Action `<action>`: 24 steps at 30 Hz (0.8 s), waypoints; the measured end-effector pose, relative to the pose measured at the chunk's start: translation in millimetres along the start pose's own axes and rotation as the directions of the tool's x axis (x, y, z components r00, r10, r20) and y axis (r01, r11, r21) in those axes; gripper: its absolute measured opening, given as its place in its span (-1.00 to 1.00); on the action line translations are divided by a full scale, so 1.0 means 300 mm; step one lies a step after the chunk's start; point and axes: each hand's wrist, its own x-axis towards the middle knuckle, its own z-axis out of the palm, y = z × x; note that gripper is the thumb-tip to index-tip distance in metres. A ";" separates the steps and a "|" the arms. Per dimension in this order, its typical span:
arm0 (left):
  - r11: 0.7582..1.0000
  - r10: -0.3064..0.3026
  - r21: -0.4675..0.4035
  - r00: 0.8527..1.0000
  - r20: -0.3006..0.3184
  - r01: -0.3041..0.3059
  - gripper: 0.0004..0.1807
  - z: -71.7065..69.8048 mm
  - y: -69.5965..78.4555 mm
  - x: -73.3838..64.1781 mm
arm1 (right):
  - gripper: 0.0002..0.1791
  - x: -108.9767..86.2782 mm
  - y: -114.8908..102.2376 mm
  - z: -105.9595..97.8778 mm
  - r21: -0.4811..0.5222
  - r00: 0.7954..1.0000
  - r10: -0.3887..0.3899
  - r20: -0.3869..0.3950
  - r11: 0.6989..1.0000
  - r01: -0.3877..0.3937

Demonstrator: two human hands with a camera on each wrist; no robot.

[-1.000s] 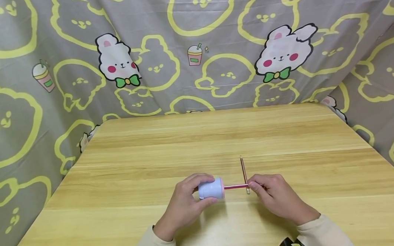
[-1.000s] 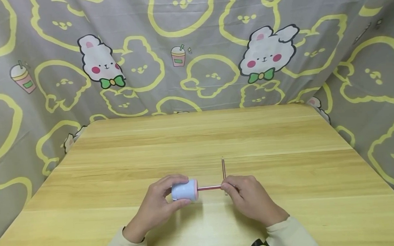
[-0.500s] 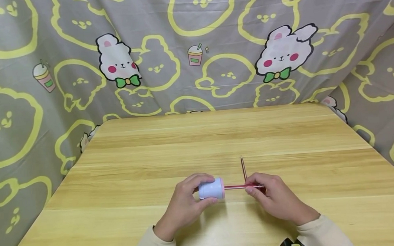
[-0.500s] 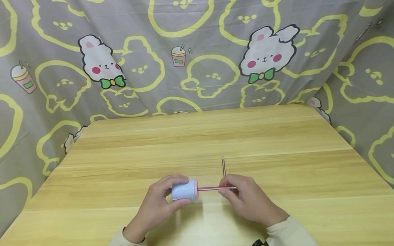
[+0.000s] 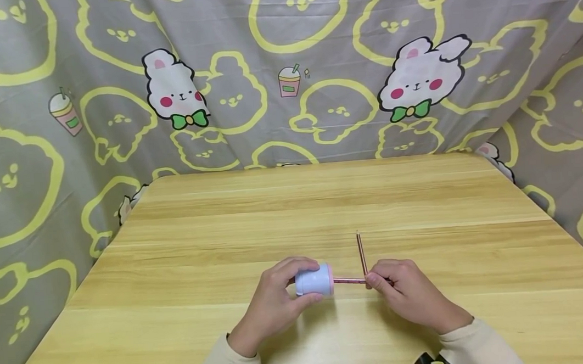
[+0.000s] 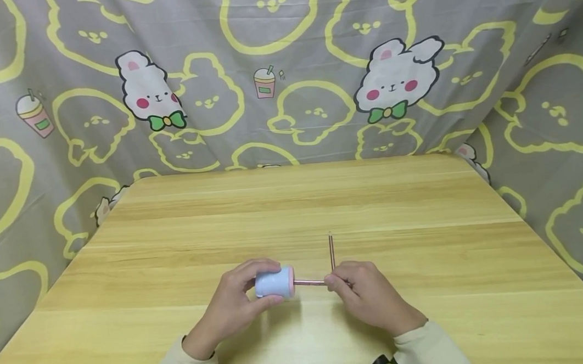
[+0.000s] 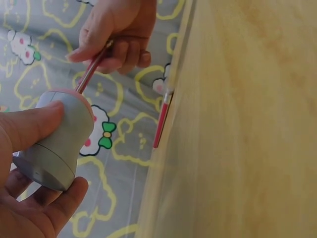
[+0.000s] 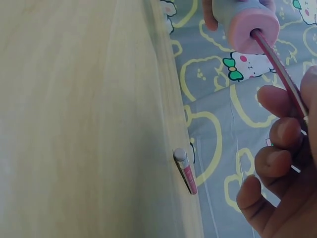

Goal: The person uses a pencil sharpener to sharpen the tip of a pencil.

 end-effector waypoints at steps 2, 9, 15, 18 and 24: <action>1.000 -0.001 0.004 1.000 -0.001 0.001 -0.53 0.000 -0.001 0.000 | -0.71 0.000 -0.001 0.000 0.008 1.000 0.010 0.007 1.000 -0.010; 1.000 -0.014 0.014 1.000 -0.013 0.014 -0.53 -0.002 -0.001 0.001 | -0.85 -0.002 -0.006 -0.005 0.087 0.998 0.032 0.053 0.995 -0.036; 1.000 0.001 0.012 1.000 -0.016 -0.001 -0.53 -0.001 -0.003 -0.001 | -0.79 -0.004 -0.002 -0.003 0.080 0.999 0.008 0.038 0.997 -0.011; 1.000 0.012 0.014 1.000 -0.016 -0.012 -0.54 0.000 -0.006 -0.001 | -0.77 -0.004 0.000 -0.002 0.073 0.999 0.006 0.035 0.997 -0.009; 1.000 0.004 0.016 1.000 -0.017 -0.003 -0.54 0.000 -0.005 0.001 | -0.77 -0.001 0.004 0.001 0.046 1.000 0.002 0.019 0.999 -0.003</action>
